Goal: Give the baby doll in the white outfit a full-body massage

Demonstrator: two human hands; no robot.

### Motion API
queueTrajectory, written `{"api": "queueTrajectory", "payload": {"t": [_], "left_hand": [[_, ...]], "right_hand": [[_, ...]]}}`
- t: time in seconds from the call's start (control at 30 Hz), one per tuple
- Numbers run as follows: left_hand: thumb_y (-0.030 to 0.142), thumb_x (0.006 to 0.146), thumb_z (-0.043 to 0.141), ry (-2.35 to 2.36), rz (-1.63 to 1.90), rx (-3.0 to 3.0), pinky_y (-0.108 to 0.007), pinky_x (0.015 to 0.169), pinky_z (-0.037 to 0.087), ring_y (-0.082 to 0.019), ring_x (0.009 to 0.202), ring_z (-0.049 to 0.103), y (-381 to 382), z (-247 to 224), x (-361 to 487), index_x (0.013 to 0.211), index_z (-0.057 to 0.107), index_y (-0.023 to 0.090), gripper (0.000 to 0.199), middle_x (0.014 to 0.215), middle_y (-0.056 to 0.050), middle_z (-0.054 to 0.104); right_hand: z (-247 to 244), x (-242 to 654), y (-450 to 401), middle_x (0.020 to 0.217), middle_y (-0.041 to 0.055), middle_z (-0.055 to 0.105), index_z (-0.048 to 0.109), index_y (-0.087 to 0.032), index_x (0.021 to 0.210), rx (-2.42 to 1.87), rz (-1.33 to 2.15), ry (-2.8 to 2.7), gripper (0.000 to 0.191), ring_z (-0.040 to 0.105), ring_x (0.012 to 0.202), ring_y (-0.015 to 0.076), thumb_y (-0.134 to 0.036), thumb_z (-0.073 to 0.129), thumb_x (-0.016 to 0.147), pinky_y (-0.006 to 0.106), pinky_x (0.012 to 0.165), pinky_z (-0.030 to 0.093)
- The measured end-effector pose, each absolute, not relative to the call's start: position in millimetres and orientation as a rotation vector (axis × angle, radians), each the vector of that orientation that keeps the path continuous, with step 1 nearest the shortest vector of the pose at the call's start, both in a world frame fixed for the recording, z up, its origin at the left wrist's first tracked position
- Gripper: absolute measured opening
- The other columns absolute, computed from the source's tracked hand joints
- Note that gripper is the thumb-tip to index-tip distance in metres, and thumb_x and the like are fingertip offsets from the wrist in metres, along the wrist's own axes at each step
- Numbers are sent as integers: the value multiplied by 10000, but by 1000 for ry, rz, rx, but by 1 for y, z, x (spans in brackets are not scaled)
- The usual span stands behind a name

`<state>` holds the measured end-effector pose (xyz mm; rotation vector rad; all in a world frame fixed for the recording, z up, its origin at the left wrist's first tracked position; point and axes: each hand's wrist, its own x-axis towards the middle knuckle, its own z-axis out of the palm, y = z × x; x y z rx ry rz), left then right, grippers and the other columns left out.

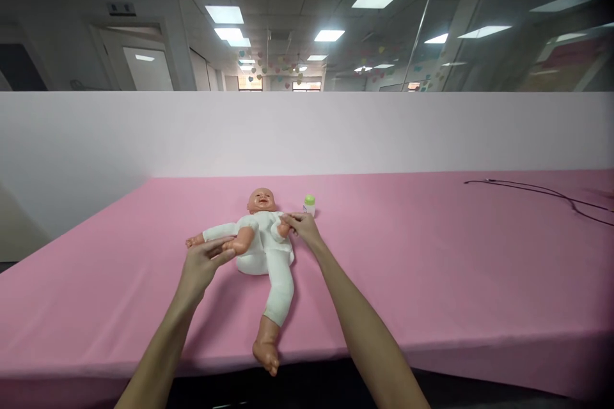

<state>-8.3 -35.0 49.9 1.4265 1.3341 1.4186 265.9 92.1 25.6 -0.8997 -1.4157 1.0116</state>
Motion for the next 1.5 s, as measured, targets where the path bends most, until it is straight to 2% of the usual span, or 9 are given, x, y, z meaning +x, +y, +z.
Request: {"api": "queueTrajectory", "payload": {"t": [0.13,0.27,0.53,0.77,0.97,1.13,1.23,1.4,1.5], "left_hand": [[508,634,911,1218,1430,1368,-515,1016,568,-399,1135,735,0,35,9,1018,852,136,538,1099,-162,817],[516,664,904,1295,1398,1400,-485,1003,577,-391,1137,735,-33,35,0,1029,856,169,506,1108,-143,819],[574,739,836,1376,1080,1597,-325,728,633,-305,857,763,-145,-3,-58,951,890,262,381,894,-78,814],[550,688,883,1481,1292,1474,-434,916,623,-389,1052,761,-112,29,-51,963,881,239,414,1056,-100,831],[480,625,922,1266,1456,1355,-523,1039,559,-408,1143,732,-21,45,2,1000,866,168,490,1105,-140,820],[480,645,916,1217,1445,1335,-517,1046,550,-407,1159,726,-17,36,4,1025,859,149,507,1119,-155,815],[507,737,864,1332,1350,1420,-446,999,576,-376,1125,741,-65,33,-17,1032,866,193,430,1116,-120,821],[525,774,829,1350,1123,1597,-304,734,619,-290,845,765,-145,-1,-51,938,884,240,334,883,-66,813],[537,791,811,1326,1111,1561,-291,727,625,-276,818,767,-160,-17,-58,931,887,246,331,864,-59,808]], "right_hand": [[21,258,89,534,-31,528,714,-181,613,-897,1022,-1486,496,402,521,111,-645,814,756,276,510,296],[14,270,101,517,-35,498,670,-195,575,-939,962,-1178,494,393,506,112,-635,840,721,281,495,308],[-12,313,124,475,-45,488,582,-231,521,-1169,803,-636,437,427,493,134,-530,876,639,297,505,351],[13,296,113,557,-40,515,721,-200,698,-906,968,-849,447,365,505,105,-614,883,647,283,484,302],[20,261,92,505,-27,498,678,-183,569,-937,1026,-1466,555,392,494,109,-698,815,724,283,497,282],[16,267,98,511,-27,506,688,-184,597,-967,963,-1289,538,387,493,112,-690,817,726,285,497,292],[7,283,110,506,-39,484,649,-200,578,-1017,847,-932,525,396,510,117,-675,845,687,285,508,317],[-15,314,123,461,-39,465,524,-235,460,-1196,755,-651,542,404,501,129,-582,879,678,294,498,324],[-15,320,122,458,-46,470,528,-241,476,-1212,786,-599,503,378,482,124,-522,899,669,295,477,315]]}}
